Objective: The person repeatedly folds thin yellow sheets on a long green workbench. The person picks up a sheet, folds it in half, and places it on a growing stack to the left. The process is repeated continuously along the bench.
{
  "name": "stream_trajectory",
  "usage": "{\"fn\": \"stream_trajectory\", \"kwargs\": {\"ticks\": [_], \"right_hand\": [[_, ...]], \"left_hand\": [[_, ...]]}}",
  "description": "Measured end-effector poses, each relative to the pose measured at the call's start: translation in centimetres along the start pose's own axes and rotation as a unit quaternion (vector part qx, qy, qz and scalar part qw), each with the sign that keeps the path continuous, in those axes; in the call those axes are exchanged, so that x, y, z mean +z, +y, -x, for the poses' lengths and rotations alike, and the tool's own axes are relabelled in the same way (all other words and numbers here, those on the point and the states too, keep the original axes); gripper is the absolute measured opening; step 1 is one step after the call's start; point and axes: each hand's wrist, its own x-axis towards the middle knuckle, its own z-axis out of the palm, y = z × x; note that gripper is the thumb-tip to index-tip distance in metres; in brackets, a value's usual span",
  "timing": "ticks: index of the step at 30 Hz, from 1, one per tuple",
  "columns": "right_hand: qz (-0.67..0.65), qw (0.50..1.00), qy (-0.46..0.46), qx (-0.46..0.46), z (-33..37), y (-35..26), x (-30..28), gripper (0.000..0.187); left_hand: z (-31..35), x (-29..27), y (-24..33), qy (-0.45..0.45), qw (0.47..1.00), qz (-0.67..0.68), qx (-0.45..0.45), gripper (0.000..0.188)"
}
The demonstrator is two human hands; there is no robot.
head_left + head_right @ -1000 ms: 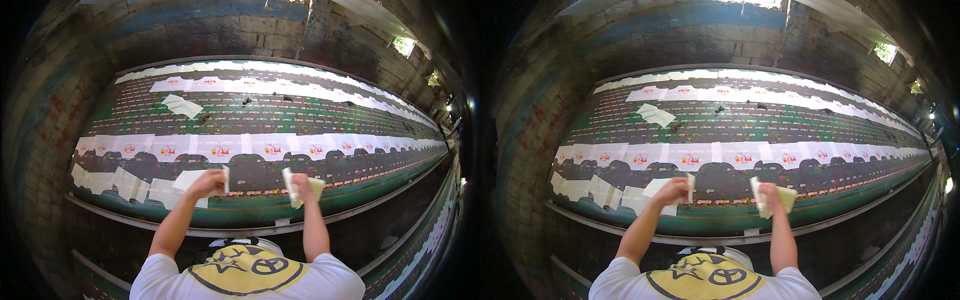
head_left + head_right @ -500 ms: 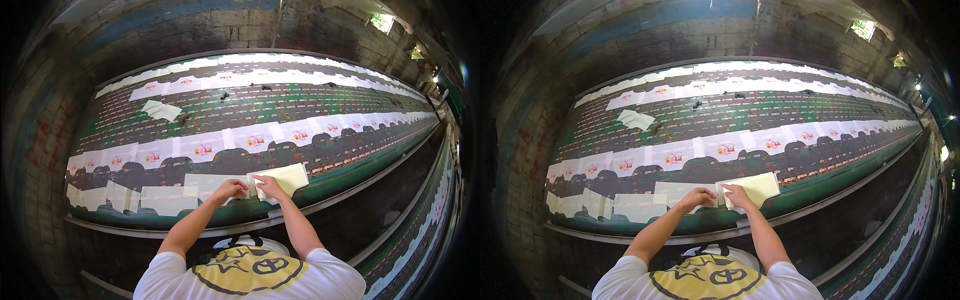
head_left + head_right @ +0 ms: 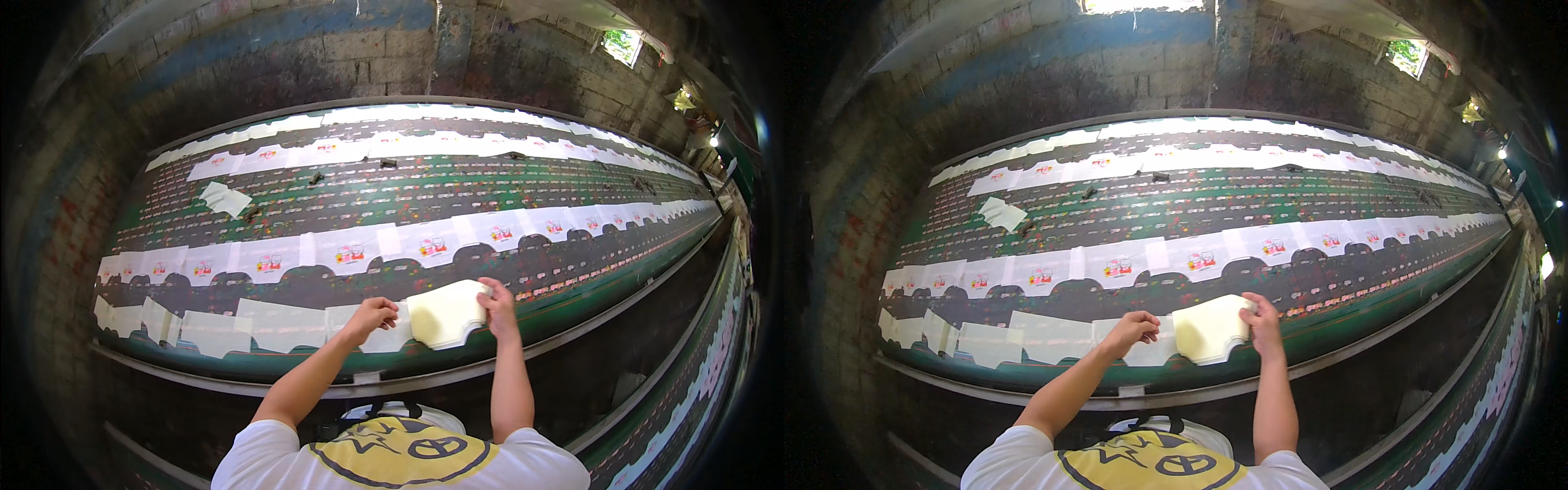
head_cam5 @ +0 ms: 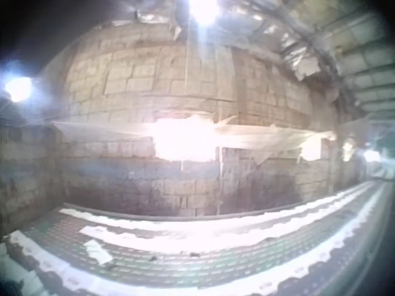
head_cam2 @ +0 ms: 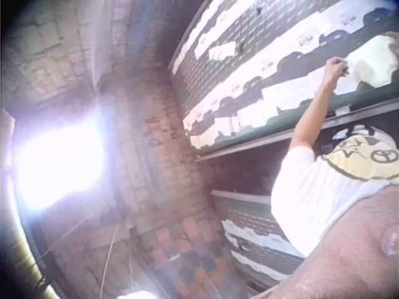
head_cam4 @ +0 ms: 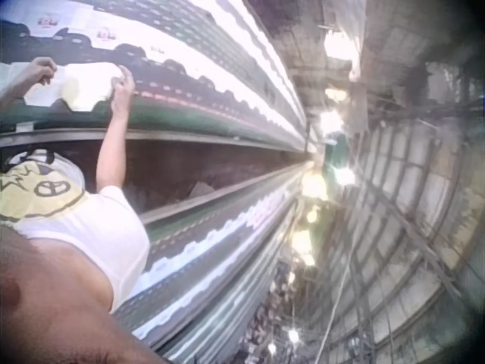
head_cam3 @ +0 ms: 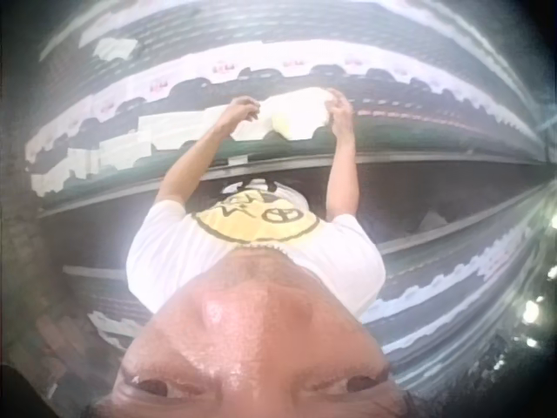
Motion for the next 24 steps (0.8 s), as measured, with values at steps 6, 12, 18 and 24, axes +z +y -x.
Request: {"fn": "stream_trajectory", "kwargs": {"ticks": [6, 12, 18, 24], "right_hand": [[0.049, 0.998, 0.006, -0.03, -1.6, -9.4, -8.3, 0.031], [0.192, 0.974, -0.121, 0.007, -3.3, -5.6, -8.0, 0.037], [0.166, 0.972, -0.164, 0.033, -2.9, -0.8, -6.3, 0.041], [0.229, 0.959, -0.166, -0.01, -3.0, -2.3, -4.6, 0.049]], "left_hand": [[-2.7, 12.2, 2.5, -0.01, 0.995, -0.067, 0.079, 0.011], [-5.4, 19.4, 1.8, 0.033, 0.972, -0.135, 0.187, 0.013], [-5.8, 20.6, 1.8, 0.121, 0.933, -0.309, 0.14, 0.017], [-6.4, 20.5, 2.3, 0.221, 0.867, -0.382, 0.232, 0.018]]}}
